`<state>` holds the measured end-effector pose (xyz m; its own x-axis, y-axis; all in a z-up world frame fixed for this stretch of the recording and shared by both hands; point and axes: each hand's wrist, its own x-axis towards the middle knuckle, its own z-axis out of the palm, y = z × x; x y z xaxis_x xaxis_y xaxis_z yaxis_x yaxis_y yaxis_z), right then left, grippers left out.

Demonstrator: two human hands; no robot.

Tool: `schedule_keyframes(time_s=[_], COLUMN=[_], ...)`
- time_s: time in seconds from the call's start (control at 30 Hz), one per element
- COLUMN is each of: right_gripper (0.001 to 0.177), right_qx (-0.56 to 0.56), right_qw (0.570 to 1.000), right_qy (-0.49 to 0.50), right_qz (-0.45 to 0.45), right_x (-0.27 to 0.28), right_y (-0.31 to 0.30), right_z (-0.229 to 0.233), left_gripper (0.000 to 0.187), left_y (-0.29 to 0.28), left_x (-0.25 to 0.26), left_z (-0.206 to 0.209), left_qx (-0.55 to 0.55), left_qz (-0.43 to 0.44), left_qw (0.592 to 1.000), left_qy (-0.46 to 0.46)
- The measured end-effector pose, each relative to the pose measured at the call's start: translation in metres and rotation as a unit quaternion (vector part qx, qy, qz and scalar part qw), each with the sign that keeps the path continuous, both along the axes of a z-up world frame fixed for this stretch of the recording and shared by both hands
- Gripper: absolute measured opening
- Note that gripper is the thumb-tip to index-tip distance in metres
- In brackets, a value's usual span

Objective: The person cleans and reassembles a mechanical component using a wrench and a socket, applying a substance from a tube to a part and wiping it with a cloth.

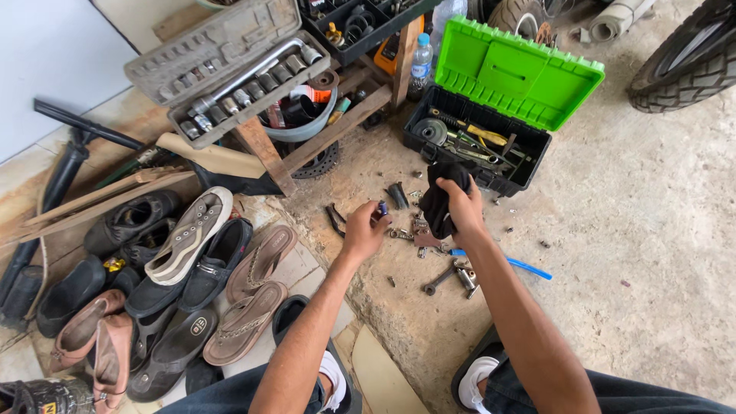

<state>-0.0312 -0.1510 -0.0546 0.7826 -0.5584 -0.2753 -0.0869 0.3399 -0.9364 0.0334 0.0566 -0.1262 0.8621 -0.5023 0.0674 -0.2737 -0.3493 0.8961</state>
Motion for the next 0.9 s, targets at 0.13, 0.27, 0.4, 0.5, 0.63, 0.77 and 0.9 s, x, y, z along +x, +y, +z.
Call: schedule_keyframes(time_s=[0.13,0.27,0.4,0.5,0.63,0.77,0.9], right_gripper=[0.035,0.048,0.074,0.071,0.068,0.065,0.061], right_qx=[-0.192,-0.351,-0.447,-0.447,-0.396,-0.499,-0.456], right_qw=[0.964,0.879,0.812,0.791,0.779,0.755,0.805], right_qy=[0.169,0.275,0.239,0.247,0.297,0.159,0.06], right_qz=[0.074,0.17,0.289,0.338,0.385,0.394,0.375], right_x=[0.008,-0.014,-0.046,-0.048,-0.014,0.013,0.026], right_y=[-0.009,-0.001,-0.007,-0.017,-0.037,-0.035,-0.023], right_z=[-0.075,-0.159,-0.22,-0.217,-0.133,-0.019,0.078], left_gripper=[0.018,0.02,0.022,0.03,0.033,0.036,0.041], left_y=[0.009,0.013,0.016,0.015,0.01,0.002,-0.008], left_x=[0.007,0.009,0.007,0.005,0.007,0.015,0.036], left_z=[-0.04,-0.053,-0.051,-0.039,-0.002,0.047,0.104], left_qx=[0.037,0.065,0.068,0.052,0.031,-0.001,-0.019], left_qz=[0.035,0.051,0.06,0.056,0.046,0.019,-0.024], left_qw=[0.999,0.997,0.995,0.996,0.998,0.998,0.997], left_qy=[-0.003,-0.002,-0.043,-0.042,-0.043,-0.054,-0.064])
